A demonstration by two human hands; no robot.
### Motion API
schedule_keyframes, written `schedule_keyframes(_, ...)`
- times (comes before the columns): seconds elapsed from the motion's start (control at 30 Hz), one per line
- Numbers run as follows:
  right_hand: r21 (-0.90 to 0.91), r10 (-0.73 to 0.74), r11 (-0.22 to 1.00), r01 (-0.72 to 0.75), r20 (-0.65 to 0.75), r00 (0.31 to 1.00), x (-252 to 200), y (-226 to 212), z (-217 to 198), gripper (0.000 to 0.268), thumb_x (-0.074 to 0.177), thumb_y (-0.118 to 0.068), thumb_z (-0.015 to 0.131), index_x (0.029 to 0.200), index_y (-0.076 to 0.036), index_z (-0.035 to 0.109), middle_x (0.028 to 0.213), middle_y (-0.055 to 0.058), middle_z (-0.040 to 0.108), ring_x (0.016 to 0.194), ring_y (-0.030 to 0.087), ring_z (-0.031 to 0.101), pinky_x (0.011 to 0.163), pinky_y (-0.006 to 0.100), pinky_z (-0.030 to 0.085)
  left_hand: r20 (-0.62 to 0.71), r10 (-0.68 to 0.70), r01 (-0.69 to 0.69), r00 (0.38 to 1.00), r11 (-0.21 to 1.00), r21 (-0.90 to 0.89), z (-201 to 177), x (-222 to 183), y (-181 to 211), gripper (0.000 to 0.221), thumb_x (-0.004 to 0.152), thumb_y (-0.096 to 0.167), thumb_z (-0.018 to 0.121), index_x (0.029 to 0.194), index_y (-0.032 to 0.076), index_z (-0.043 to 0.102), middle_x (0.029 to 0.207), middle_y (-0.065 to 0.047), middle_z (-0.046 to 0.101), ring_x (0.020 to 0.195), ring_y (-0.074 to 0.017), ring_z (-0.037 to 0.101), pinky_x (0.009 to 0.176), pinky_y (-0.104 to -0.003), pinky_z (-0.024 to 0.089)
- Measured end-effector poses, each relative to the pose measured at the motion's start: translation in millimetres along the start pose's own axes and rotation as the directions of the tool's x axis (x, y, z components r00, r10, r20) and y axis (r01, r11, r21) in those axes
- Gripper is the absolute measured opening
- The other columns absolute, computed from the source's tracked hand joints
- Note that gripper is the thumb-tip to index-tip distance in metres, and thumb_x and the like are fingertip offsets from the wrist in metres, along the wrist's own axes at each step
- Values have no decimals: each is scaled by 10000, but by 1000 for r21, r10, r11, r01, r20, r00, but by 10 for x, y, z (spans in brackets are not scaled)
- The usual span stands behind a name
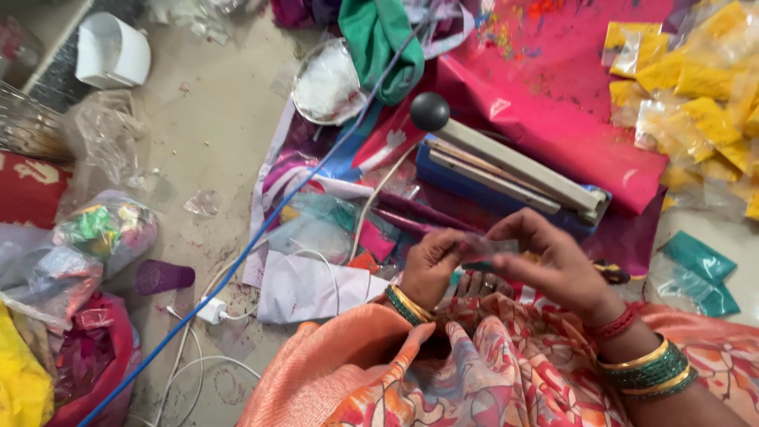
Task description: The person seals small plastic bags containing colored powder using a manual heat sealer machine.
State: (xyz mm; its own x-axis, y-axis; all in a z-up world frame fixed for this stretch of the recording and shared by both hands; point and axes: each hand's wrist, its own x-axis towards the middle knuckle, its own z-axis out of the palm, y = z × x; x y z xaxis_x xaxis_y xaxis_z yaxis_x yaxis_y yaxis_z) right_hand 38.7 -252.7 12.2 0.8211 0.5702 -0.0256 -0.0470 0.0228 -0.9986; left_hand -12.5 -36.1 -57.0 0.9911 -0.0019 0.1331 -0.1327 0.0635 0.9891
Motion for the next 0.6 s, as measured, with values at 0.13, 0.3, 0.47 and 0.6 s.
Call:
schedule_keyframes(0.13,89,36,995,-34,-20,999,6,176,18,156,940,-81,672,1075,-3,664,1032,40,691,971,97,644,886,290,548,-8,48,-47,999,997,61,60,5,169,103,1001,48,653,1085,42,714,1026,-50,688,977,-128,673,895,-270,548)
schedule_keyframes(0.3,216,7,976,-6,-2,1000,-7,130,41,107,969,-69,667,992,26,710,1033,55,698,989,113,643,907,299,533,-80,-13,16,997,999,35,122,-54,441,90,1031,80,648,1076,40,715,1009,-43,699,956,-111,678,870,-265,563)
schedule_keyframes(0.47,-263,-129,957,124,-2,992,36,71,103,91,936,-69,692,940,12,733,995,64,712,926,134,673,846,285,544,-250,-81,154,965,945,288,90,-150,616,131,989,137,711,1068,39,748,948,-73,720,862,-141,679,792,-281,558)
schedule_keyframes(0.6,418,-53,908,13,83,995,0,7,136,151,976,-73,631,959,42,728,1032,137,720,981,195,691,925,334,573,-335,94,-9,938,969,245,70,-225,727,221,1021,148,653,1217,47,649,1080,-69,731,1013,-147,693,917,-283,539)
